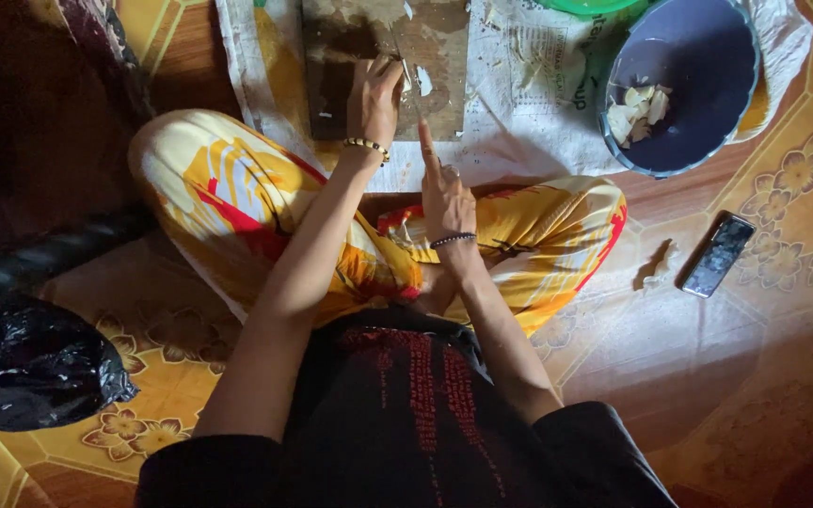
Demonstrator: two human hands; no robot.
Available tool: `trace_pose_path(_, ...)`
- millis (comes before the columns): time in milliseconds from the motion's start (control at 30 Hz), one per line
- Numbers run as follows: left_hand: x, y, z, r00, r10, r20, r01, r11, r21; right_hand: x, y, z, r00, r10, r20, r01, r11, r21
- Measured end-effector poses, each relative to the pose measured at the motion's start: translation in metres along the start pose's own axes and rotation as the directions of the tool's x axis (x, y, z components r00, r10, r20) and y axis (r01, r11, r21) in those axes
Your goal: Cutting a white vegetable into small pieces on a wooden board and transferring them to a bowl while sitting on the floor.
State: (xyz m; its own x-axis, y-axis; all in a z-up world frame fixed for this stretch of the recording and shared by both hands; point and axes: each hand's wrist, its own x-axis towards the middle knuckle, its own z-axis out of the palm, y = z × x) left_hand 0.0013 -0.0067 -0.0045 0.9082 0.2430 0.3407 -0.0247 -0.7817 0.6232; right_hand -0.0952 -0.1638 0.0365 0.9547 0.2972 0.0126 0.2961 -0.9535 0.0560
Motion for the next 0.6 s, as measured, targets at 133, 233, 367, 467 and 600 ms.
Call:
trace_pose_path(133,-0.001,0.006,-0.006,0.998,0.048,-0.03,-0.048,0.999,-0.001,0.001,0.005,-0.009,0.997,-0.01,0.08,0.003,0.997,0.081)
trace_pose_path(233,0.0,0.004,-0.003,0.998,0.053,-0.033,-0.053,0.999,0.001,0.003,0.008,-0.01,0.991,0.002,0.132,-0.038,0.962,0.271)
trace_pose_path(367,0.0,0.008,-0.008,0.998,0.041,-0.045,-0.041,0.999,-0.007,0.002,0.01,-0.014,0.983,-0.014,0.183,-0.044,0.95,0.31)
trace_pose_path(467,0.002,0.01,-0.007,0.998,0.021,-0.052,-0.023,0.999,-0.022,0.001,0.01,-0.001,0.99,-0.042,0.134,0.002,0.958,0.285)
trace_pose_path(600,-0.001,0.003,0.002,0.998,-0.001,-0.061,0.0,1.0,-0.006,-0.001,0.002,0.036,0.996,-0.068,0.059,0.051,0.968,0.247)
